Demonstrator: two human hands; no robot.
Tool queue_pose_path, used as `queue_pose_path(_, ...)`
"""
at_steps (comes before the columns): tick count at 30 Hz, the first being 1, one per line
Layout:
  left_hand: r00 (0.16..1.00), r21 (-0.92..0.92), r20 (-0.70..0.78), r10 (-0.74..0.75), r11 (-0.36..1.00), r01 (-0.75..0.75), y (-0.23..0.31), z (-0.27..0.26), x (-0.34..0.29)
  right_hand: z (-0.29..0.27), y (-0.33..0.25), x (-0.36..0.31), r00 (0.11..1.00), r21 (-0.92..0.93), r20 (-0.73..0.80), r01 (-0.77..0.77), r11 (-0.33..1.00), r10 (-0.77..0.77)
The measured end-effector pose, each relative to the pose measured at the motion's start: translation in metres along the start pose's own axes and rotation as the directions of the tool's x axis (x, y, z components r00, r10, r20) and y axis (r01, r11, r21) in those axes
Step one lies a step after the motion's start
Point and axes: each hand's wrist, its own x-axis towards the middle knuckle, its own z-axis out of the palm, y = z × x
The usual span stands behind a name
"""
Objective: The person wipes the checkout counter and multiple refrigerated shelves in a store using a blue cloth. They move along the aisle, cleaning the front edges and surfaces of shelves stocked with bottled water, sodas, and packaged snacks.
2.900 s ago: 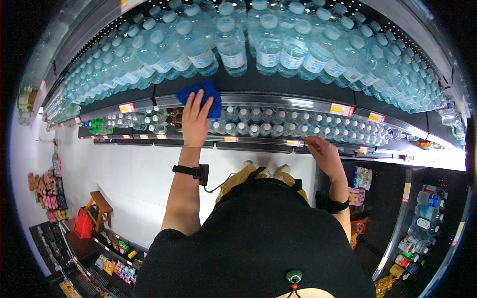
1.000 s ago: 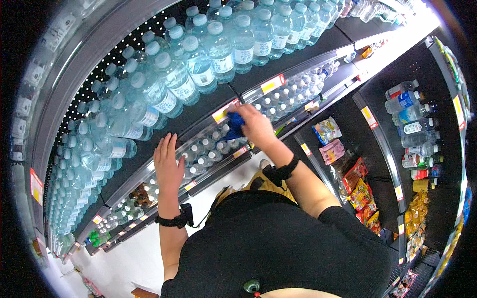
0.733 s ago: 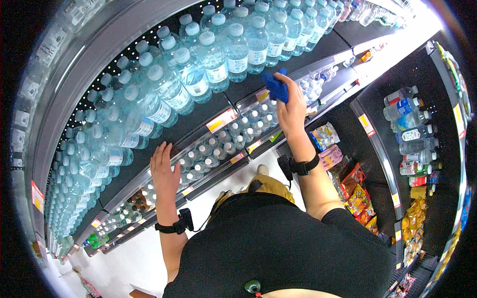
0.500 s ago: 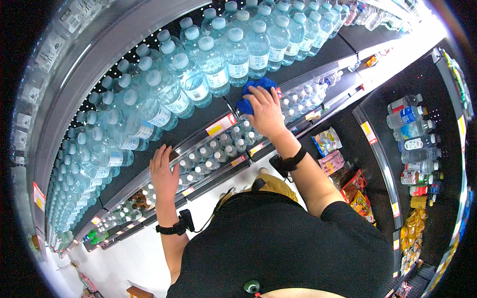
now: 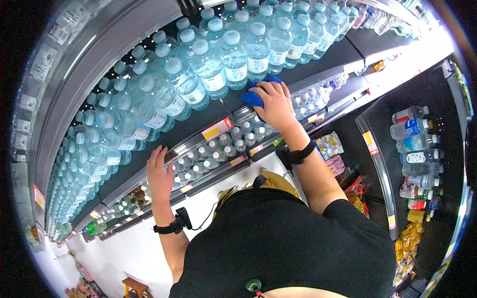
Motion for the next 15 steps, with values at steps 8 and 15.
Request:
queue_pose_path(8, 0.999, 0.0, -0.028, -0.03, 1.0, 0.03, 0.006, 0.005, 0.007, -0.001, -0.004, -0.006, 0.99, 0.042, 0.017, 0.139, 0.989, -0.14)
queue_pose_path(15, 0.992, 0.009, -0.02, -0.124, 0.992, 0.124, 0.0, 0.01, 0.005, -0.012, 0.05, 0.0, 0.998, -0.07, -0.058, -0.027, 0.997, 0.023)
